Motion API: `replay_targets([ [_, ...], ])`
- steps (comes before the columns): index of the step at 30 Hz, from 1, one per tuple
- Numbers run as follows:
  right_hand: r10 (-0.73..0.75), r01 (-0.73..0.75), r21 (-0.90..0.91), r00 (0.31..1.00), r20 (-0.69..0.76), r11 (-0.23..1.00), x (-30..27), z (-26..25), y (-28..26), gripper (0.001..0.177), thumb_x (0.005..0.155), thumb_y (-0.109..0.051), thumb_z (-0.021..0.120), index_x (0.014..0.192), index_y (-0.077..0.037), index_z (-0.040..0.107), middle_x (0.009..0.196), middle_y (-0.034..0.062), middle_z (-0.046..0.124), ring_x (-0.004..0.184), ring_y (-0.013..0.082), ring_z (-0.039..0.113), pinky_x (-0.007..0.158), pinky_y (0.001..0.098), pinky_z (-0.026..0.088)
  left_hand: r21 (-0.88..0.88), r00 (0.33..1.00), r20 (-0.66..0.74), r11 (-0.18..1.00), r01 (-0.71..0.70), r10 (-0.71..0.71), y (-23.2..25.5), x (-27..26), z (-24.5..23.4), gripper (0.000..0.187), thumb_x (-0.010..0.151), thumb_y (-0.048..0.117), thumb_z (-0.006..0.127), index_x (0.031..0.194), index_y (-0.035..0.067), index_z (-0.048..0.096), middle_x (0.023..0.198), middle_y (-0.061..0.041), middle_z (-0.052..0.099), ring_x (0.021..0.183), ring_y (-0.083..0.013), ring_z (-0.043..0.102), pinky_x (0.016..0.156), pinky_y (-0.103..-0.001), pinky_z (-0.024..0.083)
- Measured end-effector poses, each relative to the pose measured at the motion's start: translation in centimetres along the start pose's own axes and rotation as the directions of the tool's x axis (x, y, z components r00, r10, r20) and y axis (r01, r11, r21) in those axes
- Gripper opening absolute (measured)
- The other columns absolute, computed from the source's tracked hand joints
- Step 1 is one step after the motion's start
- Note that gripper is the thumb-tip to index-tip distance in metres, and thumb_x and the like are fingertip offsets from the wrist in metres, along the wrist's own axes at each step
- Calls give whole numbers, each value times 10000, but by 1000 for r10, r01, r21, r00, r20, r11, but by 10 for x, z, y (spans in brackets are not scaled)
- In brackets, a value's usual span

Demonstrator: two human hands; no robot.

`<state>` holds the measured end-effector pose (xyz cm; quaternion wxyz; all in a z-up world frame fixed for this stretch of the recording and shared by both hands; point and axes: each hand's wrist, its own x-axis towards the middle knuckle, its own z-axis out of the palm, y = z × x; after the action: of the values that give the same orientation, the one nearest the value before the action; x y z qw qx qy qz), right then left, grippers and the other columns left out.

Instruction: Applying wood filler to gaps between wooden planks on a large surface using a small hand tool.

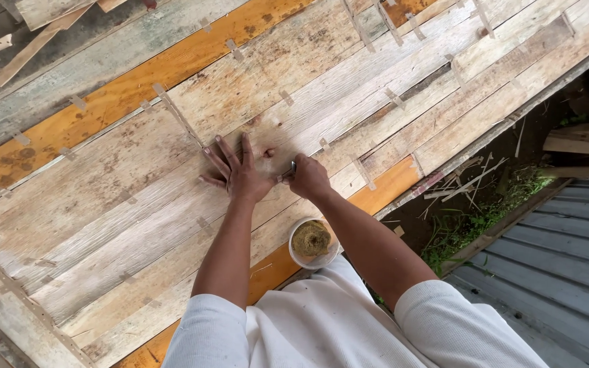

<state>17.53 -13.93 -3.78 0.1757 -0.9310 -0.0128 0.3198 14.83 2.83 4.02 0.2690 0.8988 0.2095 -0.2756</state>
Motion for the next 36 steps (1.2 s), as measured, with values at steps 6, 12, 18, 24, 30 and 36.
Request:
replay_targets([
  [6,25,-26,23,999,38,999,-13,-12,-13,480,836,-402,815,1099,-52,618,1063,176,686,1113,401,692,981,543,557,42,1000,5,999,16,-17,-1,5,5,1331,708,695,790,1667,386,-80,1676,-109,-351,1483,-465,-369,1036,-868,-175],
  [12,22,-23,23,999,28,999,-17,-17,-16,479,847,-401,814,1098,-51,606,1046,173,678,1103,398,694,974,547,555,40,1000,2,999,8,-8,-2,3,3,1298,742,659,788,1664,389,-85,1672,-108,-358,1480,-463,-375,1053,-869,-147],
  [18,17,-17,24,1000,26,1000,-23,-19,-20,481,857,-387,810,1099,-32,593,1071,195,672,1124,420,681,996,555,546,45,1000,23,999,18,-19,-2,6,5,1274,778,633,784,1658,395,-106,1659,-113,-385,1465,-468,-400,1041,-880,-137],
  [24,10,-11,42,1000,19,999,-27,-26,-23,487,842,-408,812,1092,-49,598,1068,189,675,1126,413,682,989,549,552,33,1000,25,999,3,-4,-11,18,14,1274,765,691,769,1663,399,-86,1668,-109,-370,1471,-469,-387,1011,-886,-164],
  [30,-1,1,73,1000,0,997,-26,-23,-21,454,852,-367,816,1073,-42,590,1061,203,671,1118,436,678,977,562,551,30,999,50,999,-24,23,-18,25,18,1187,826,571,747,1651,418,-93,1652,-101,-396,1467,-478,-386,1012,-915,-121],
  [36,-17,17,44,1000,0,999,-21,-15,-15,457,840,-376,824,1062,-49,596,1042,197,679,1101,431,689,965,560,560,-45,997,52,998,-55,57,-19,13,10,1103,911,427,705,1655,410,-109,1645,-102,-407,1444,-468,-425,1056,-890,-80],
])
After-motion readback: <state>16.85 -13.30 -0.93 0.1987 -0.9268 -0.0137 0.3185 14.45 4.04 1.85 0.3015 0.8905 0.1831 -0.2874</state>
